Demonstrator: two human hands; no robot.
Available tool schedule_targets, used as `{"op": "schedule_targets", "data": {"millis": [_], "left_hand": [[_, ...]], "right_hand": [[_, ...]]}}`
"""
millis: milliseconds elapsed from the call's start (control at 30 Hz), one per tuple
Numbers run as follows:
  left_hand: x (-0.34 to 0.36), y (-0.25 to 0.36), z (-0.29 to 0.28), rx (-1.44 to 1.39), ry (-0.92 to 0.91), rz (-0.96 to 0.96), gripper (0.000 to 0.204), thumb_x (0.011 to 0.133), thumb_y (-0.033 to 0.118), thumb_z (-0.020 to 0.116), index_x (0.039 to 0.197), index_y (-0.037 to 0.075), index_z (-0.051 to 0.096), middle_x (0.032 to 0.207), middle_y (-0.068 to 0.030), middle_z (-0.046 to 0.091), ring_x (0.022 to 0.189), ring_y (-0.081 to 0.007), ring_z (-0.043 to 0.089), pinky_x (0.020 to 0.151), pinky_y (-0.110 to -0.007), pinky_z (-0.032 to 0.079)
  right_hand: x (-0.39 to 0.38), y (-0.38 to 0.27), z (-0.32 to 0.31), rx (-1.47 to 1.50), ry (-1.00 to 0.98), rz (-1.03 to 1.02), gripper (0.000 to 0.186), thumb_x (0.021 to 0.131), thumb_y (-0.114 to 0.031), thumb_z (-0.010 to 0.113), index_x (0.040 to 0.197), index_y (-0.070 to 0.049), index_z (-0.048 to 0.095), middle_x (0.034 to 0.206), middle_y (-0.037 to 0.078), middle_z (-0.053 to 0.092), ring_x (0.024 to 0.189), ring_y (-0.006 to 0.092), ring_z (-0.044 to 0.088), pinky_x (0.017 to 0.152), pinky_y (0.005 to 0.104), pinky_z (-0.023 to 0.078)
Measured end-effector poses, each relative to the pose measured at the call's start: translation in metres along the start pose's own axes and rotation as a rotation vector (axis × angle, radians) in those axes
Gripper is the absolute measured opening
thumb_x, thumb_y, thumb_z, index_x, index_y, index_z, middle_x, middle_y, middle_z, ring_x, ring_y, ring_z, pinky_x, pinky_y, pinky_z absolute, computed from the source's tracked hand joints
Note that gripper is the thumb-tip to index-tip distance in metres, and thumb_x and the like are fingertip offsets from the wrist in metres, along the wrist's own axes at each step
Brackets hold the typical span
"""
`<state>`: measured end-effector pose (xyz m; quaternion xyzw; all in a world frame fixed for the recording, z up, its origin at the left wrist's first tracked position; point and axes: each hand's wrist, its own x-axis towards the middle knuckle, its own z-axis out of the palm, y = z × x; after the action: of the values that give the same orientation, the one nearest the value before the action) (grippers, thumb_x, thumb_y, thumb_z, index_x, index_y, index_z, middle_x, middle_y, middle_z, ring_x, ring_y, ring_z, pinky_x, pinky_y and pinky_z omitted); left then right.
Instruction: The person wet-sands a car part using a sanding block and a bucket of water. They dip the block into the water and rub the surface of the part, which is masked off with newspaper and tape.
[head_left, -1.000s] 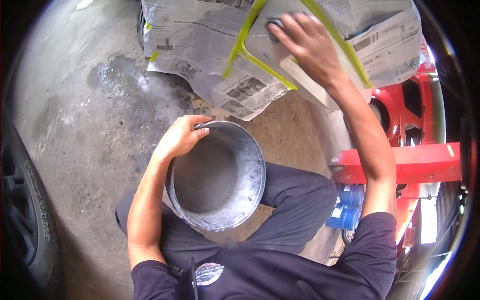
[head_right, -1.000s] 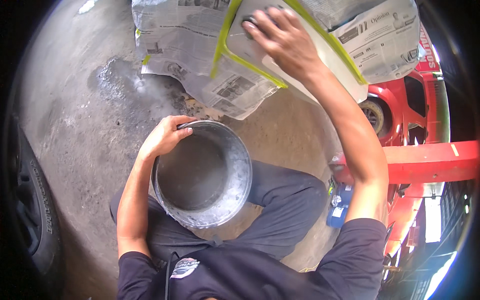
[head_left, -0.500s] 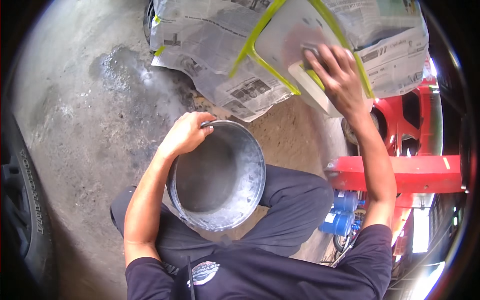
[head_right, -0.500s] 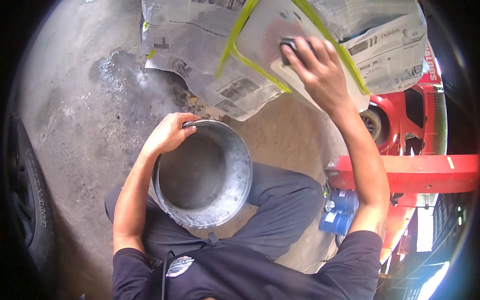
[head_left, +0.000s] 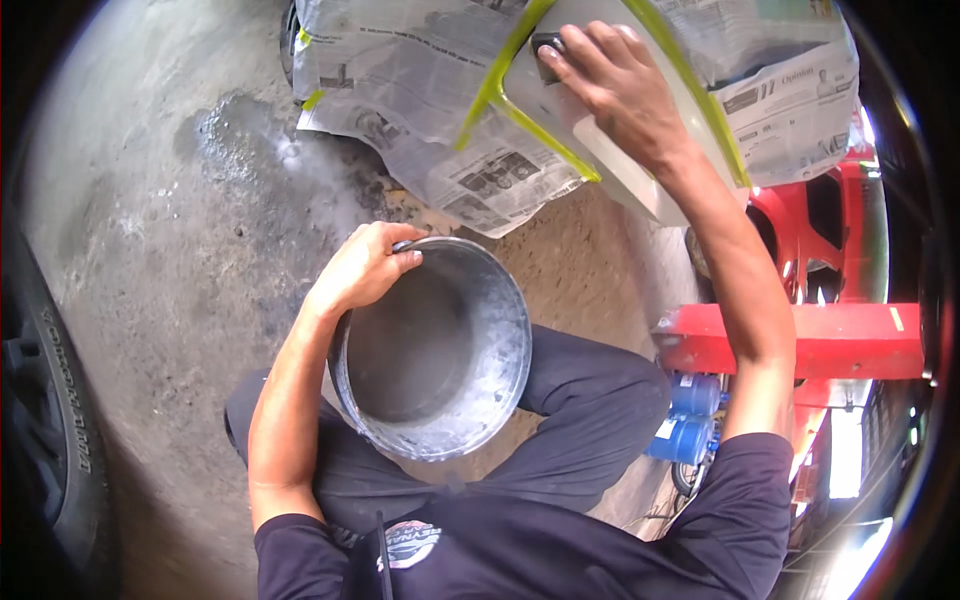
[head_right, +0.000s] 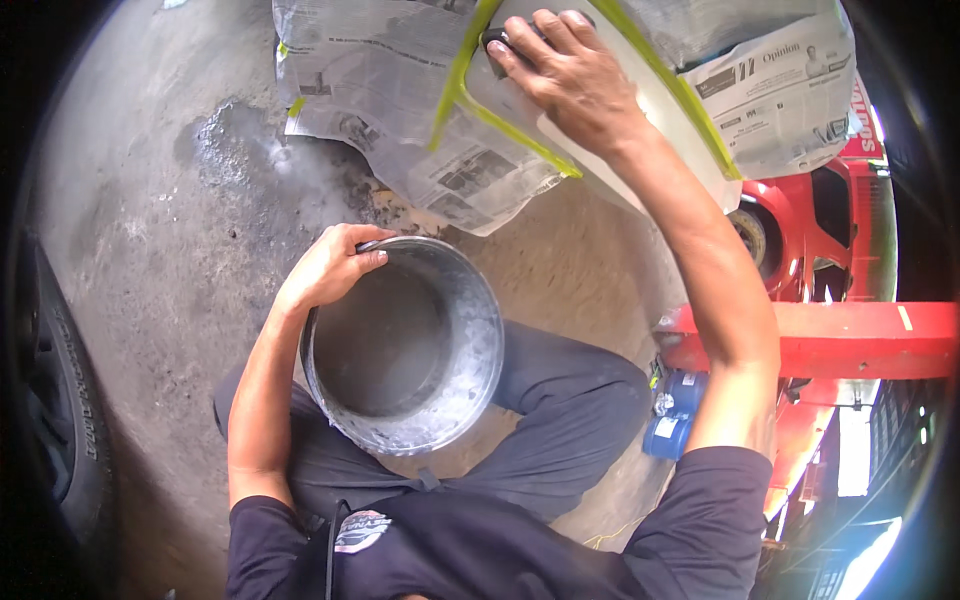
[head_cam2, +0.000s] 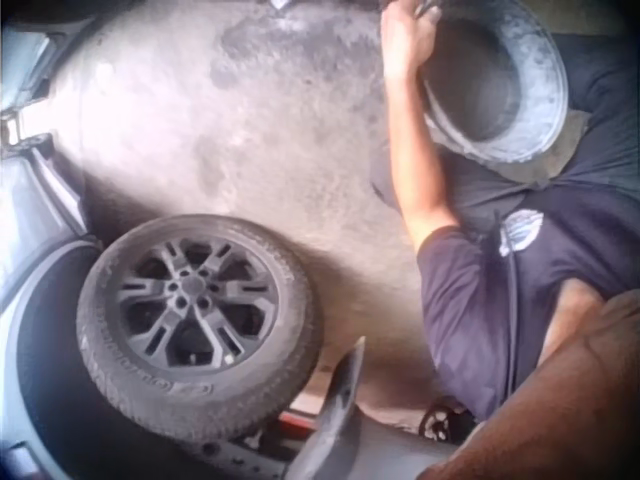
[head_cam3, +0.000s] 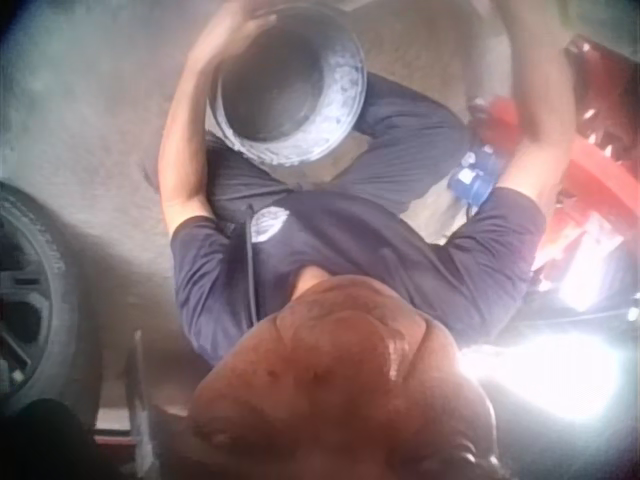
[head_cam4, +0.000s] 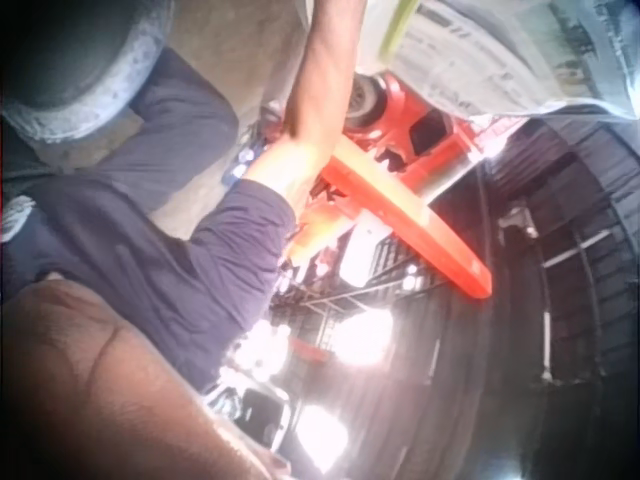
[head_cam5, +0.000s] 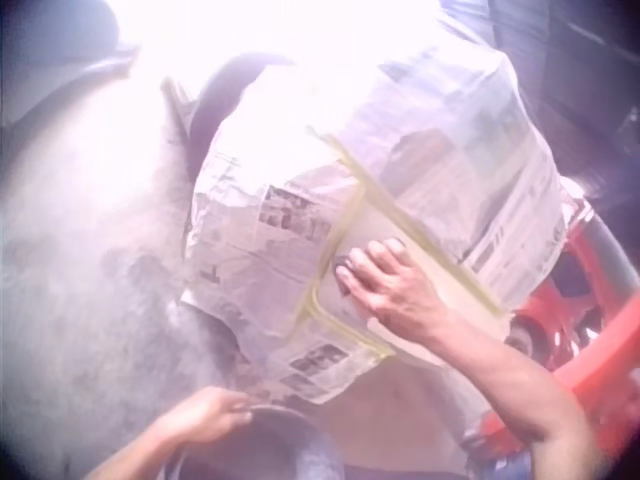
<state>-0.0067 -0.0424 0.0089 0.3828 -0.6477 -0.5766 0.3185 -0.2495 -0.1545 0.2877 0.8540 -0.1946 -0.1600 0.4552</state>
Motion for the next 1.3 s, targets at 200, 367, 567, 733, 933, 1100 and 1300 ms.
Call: {"op": "schedule_targets", "data": {"millis": [200, 367, 567, 733, 933, 1100, 1300], "left_hand": [[-0.006, -0.008, -0.005, 0.094, 0.046, 0.018, 0.036, 0.096, 0.017, 0.073, 0.129, 0.002, 0.076, 0.113, -0.0240, 0.079, 0.109, -0.0386, 0.076, 0.097, -0.046, 0.057], [-0.002, 0.000, -0.003, -0.031, -0.015, -0.050, 0.038, 0.096, 0.016, 0.073, 0.130, 0.000, 0.075, 0.115, -0.0246, 0.079, 0.110, -0.0388, 0.076, 0.097, -0.046, 0.058], [0.000, -0.005, -0.001, 0.053, 0.009, 0.008, 0.037, 0.096, 0.017, 0.074, 0.130, 0.001, 0.075, 0.114, -0.0245, 0.079, 0.109, -0.0372, 0.077, 0.097, -0.045, 0.058], [-0.002, -0.001, -0.002, -0.006, 0.002, -0.037, 0.036, 0.096, 0.016, 0.074, 0.129, 0.002, 0.076, 0.115, -0.0244, 0.079, 0.110, -0.0381, 0.076, 0.098, -0.045, 0.057], [-0.002, 0.001, -0.003, -0.013, -0.002, -0.023, 0.037, 0.095, 0.016, 0.074, 0.129, 0.000, 0.075, 0.114, -0.0242, 0.079, 0.108, -0.0372, 0.077, 0.097, -0.045, 0.057], [-0.003, -0.004, -0.004, -0.029, 0.008, -0.025, 0.038, 0.095, 0.016, 0.074, 0.129, -0.001, 0.075, 0.113, -0.0240, 0.079, 0.108, -0.0366, 0.077, 0.097, -0.044, 0.058], [0.001, -0.008, 0.000, -0.041, -0.016, -0.035, 0.039, 0.095, 0.016, 0.074, 0.130, -0.001, 0.075, 0.112, -0.0237, 0.080, 0.104, -0.0347, 0.078, 0.095, -0.043, 0.058]], "right_hand": [[-0.056, -0.007, -0.001, 0.041, 0.026, 0.034, 0.055, 0.089, -0.015, 0.068, 0.143, -0.014, 0.070, 0.145, 0.008, 0.062, 0.134, 0.0292, 0.057, 0.114, 0.0477, 0.046], [0.000, -0.001, 0.000, 0.076, 0.082, 0.053, 0.054, 0.084, -0.013, 0.072, 0.138, -0.014, 0.073, 0.142, 0.008, 0.064, 0.131, 0.0295, 0.059, 0.114, 0.0480, 0.046], [-0.052, -0.003, 0.002, 0.036, 0.081, 0.062, 0.057, 0.087, -0.013, 0.069, 0.144, -0.016, 0.069, 0.142, 0.007, 0.063, 0.131, 0.0293, 0.058, 0.114, 0.0473, 0.046], [-0.012, 0.004, 0.002, 0.055, 0.118, 0.105, 0.058, 0.086, -0.014, 0.070, 0.144, -0.017, 0.069, 0.142, 0.006, 0.063, 0.132, 0.0288, 0.057, 0.115, 0.0481, 0.046], [-0.044, 0.001, -0.003, 0.030, 0.107, 0.112, 0.057, 0.086, -0.014, 0.072, 0.142, -0.019, 0.071, 0.139, 0.006, 0.065, 0.131, 0.0291, 0.058, 0.114, 0.0488, 0.048], [-0.024, 0.005, -0.006, 0.033, 0.148, 0.112, 0.054, 0.087, -0.014, 0.071, 0.140, -0.017, 0.073, 0.141, 0.007, 0.064, 0.127, 0.0299, 0.060, 0.112, 0.0490, 0.048], [-0.036, 0.011, -0.003, 0.043, 0.183, 0.135, 0.056, 0.085, -0.014, 0.071, 0.140, -0.018, 0.073, 0.138, 0.007, 0.066, 0.124, 0.0294, 0.061, 0.108, 0.0483, 0.049]]}}
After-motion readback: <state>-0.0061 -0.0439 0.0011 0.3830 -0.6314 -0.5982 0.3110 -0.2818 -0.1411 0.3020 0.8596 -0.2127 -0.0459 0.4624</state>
